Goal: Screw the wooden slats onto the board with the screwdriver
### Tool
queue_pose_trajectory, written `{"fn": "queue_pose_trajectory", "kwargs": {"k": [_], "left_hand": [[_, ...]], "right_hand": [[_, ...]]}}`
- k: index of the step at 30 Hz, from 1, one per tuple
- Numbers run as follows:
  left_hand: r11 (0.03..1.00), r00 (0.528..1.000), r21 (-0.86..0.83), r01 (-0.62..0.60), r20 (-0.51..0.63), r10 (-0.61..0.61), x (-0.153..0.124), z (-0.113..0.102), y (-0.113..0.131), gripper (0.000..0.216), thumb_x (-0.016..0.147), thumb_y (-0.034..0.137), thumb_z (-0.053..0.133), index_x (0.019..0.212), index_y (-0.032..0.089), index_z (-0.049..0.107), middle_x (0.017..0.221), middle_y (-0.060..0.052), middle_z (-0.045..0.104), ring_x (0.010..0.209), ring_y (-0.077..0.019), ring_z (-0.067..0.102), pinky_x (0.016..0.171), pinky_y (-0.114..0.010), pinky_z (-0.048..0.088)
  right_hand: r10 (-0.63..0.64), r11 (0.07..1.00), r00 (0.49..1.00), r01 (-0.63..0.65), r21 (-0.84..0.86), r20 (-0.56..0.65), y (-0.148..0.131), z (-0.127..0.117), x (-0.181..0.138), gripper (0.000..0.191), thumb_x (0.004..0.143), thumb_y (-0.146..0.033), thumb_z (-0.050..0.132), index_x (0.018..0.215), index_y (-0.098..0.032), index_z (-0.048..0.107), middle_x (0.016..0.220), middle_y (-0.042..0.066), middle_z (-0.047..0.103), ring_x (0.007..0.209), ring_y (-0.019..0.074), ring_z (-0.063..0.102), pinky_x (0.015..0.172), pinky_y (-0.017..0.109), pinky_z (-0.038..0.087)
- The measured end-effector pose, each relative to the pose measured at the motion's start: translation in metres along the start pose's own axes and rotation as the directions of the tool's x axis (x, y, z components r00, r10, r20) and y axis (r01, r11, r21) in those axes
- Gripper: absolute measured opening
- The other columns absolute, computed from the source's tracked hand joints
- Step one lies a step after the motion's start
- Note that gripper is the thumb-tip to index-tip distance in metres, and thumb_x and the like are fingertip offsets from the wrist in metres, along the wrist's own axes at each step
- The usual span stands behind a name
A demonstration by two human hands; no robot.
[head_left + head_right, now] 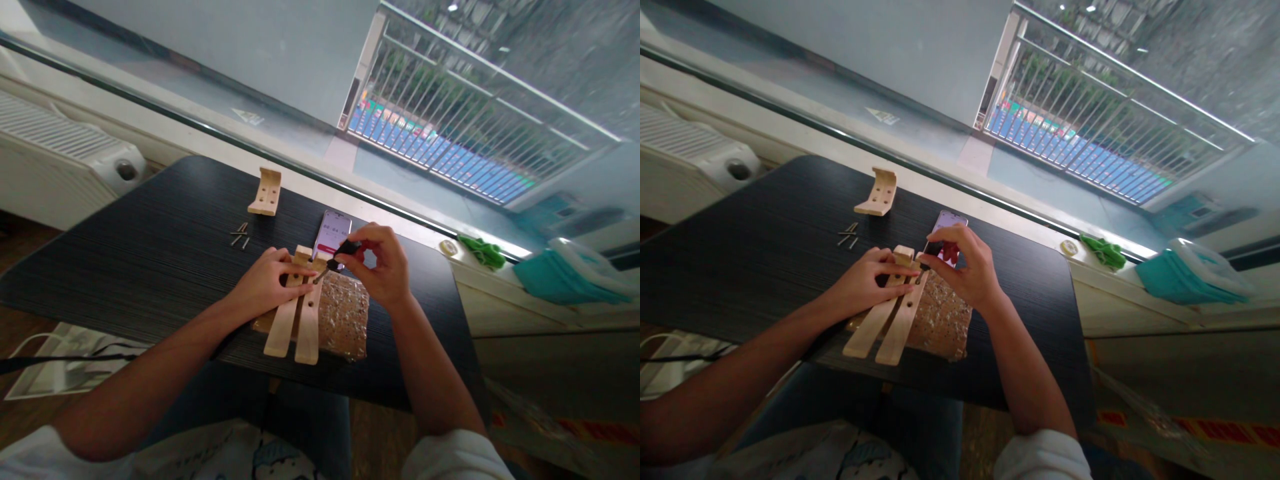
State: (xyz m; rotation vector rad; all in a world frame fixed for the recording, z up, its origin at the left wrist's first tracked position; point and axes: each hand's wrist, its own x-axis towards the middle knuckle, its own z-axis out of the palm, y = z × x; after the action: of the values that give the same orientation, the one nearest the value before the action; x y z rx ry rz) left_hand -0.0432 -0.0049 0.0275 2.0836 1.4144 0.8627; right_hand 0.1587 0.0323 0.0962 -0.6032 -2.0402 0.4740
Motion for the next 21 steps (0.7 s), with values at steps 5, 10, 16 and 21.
{"fn": "queue_pose_trajectory", "kwargs": {"k": [5,10,16,21], "left_hand": [[1.000,1.000,-0.005,-0.003,0.003,0.003,-0.0005,0.0001,-0.0002,0.029,0.077,0.044,0.069,0.102,0.030,0.074,0.082,-0.002,0.052,0.089,-0.0214,0.048,0.086,-0.038,0.041],[1.000,1.000,-0.006,-0.011,-0.004,0.011,-0.0001,0.0007,-0.0006,0.029,0.077,0.043,0.069,0.102,0.029,0.074,0.080,-0.002,0.052,0.087,-0.0215,0.048,0.085,-0.037,0.041],[1.000,1.000,-0.004,-0.002,0.001,0.002,-0.0003,0.0007,-0.0015,0.029,0.077,0.044,0.069,0.102,0.030,0.074,0.082,-0.002,0.052,0.089,-0.0213,0.048,0.087,-0.037,0.041],[1.000,1.000,-0.017,0.012,0.006,-0.012,-0.0005,0.0001,-0.0015,0.030,0.077,0.044,0.069,0.102,0.029,0.074,0.083,-0.003,0.054,0.090,-0.0222,0.048,0.088,-0.038,0.041]], "right_hand": [[-0.004,1.000,0.999,0.005,-0.003,0.052,-0.0004,-0.0040,-0.0001,0.022,0.085,-0.025,0.062,0.105,-0.027,0.055,0.083,-0.003,0.057,0.063,0.0082,0.053,0.055,0.025,0.047],[-0.014,1.000,0.996,0.014,0.001,0.086,-0.0008,-0.0071,0.0001,0.025,0.085,-0.020,0.059,0.109,-0.027,0.055,0.088,-0.002,0.061,0.069,0.0090,0.056,0.060,0.025,0.049],[0.003,0.998,0.989,-0.013,0.066,0.147,-0.0031,-0.0096,0.0008,0.029,0.086,-0.014,0.055,0.112,-0.028,0.054,0.107,0.000,0.065,0.081,0.0107,0.061,0.061,0.025,0.050],[0.049,0.994,0.983,-0.064,0.084,0.176,-0.0052,-0.0100,-0.0006,0.030,0.087,-0.013,0.053,0.112,-0.028,0.051,0.115,0.000,0.067,0.085,0.0112,0.063,0.061,0.026,0.049]]}}
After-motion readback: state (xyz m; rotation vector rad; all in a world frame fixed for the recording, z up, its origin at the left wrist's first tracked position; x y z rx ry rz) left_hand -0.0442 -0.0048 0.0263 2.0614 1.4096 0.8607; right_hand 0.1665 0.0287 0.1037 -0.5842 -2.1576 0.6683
